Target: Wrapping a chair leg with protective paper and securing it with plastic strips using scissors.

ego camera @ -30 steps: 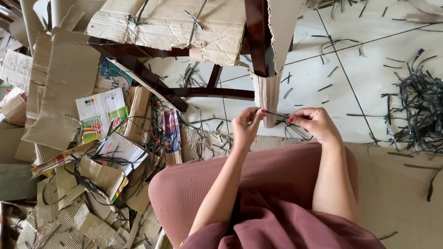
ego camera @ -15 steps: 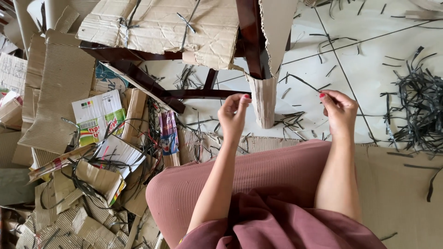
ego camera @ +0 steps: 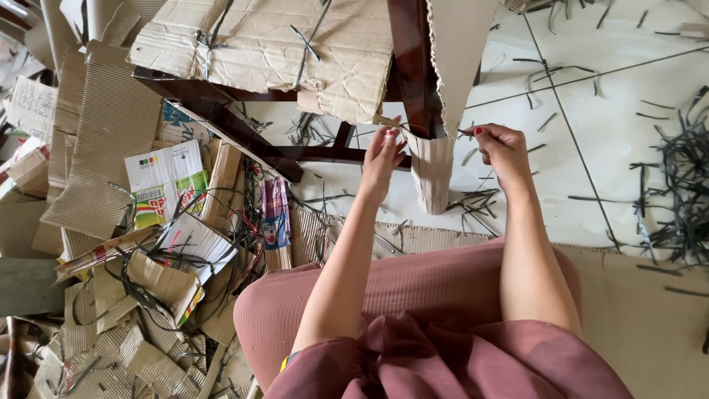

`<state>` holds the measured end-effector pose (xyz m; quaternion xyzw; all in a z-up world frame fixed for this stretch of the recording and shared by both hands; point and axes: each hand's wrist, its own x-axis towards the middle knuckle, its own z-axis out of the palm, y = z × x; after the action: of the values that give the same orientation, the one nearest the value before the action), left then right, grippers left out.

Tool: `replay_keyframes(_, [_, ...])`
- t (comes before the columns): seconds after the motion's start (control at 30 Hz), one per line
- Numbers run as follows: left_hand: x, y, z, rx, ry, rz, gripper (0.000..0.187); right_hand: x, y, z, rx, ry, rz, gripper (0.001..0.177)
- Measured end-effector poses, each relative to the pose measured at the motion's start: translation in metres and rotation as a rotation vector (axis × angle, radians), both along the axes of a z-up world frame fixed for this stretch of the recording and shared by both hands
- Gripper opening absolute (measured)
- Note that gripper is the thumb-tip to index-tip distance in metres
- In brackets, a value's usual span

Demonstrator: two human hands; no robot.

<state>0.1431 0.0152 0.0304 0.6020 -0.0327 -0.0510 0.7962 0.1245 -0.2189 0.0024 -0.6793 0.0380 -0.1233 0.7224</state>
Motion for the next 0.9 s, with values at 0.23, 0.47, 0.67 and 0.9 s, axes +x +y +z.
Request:
replay_keyframes(0.23, [0.039, -0.001, -0.056, -0.061, -0.042, 0.110, 0.019, 0.022, 0.004, -0.013, 0.053, 0.048, 0.109, 0.020])
replay_keyframes(0.47, [0.024, 0.021, -0.039, 0.085, -0.105, 0.267, 0.021, 0.007, 0.000, -0.003, 0.022, -0.017, 0.175, 0.015])
replay_keyframes(0.67, [-0.002, 0.058, -0.008, 0.083, -0.069, 0.345, 0.026, -0.019, -0.002, 0.021, -0.211, -0.118, 0.113, 0.023])
replay_keyframes(0.9, [-0.047, 0.086, 0.002, 0.159, 0.243, -0.071, 0.041, -0.052, 0.016, 0.048, -0.257, -0.121, 0.011, 0.016])
